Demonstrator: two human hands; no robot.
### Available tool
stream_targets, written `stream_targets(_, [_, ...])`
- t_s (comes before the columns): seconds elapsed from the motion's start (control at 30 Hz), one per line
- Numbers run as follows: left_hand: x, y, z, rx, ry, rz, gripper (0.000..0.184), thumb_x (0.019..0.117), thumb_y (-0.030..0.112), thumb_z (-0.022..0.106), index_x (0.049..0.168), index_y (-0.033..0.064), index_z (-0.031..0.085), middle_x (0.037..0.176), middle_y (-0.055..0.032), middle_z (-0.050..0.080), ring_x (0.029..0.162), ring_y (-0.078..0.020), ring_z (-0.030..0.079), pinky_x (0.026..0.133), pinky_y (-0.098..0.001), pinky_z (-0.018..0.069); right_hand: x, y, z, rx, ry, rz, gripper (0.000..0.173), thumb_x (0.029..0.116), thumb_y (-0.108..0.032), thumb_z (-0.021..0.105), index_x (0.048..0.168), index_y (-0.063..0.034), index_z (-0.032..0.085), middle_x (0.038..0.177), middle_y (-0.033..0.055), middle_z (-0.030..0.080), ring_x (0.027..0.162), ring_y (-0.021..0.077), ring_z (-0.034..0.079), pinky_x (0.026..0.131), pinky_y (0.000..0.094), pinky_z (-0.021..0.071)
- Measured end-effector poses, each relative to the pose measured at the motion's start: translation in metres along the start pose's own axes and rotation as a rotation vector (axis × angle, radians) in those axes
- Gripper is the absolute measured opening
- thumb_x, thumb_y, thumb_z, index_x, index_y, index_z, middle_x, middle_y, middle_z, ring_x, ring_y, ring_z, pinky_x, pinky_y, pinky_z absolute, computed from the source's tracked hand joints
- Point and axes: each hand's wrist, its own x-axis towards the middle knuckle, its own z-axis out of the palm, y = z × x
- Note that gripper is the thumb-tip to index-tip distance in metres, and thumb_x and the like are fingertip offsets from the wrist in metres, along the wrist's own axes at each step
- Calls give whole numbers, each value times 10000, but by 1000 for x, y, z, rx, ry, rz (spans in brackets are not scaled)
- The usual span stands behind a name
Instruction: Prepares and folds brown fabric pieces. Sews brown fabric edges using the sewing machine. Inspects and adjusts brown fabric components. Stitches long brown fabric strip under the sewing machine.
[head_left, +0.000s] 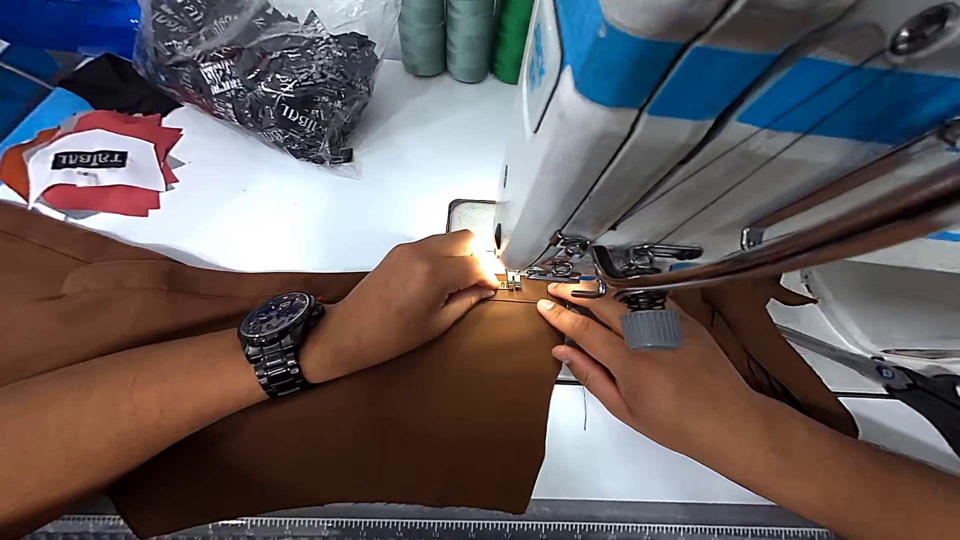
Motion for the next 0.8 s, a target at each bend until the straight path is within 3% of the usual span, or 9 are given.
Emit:
stream_targets(0.6, [2, 3, -2, 44, 0, 12, 145, 950, 154, 654, 863, 109, 762, 811, 22, 622, 759, -22, 593, 671, -139, 476, 1, -1, -1, -23, -6, 9, 425, 1037, -400, 457, 1260, -174, 740, 1249, 60, 704, 1242, 263, 622, 1030, 431, 508])
stream_targets(0.8, [4, 0, -3, -3, -47, -11, 132, 954, 112, 651, 913, 71, 770, 882, -38, 665, 836, -103, 638, 740, -209, 520, 3, 2, 0, -40, -8, 3, 409, 1028, -353, 463, 1238, -144, 745, 1206, 66, 706, 1169, 255, 647, 957, 418, 533])
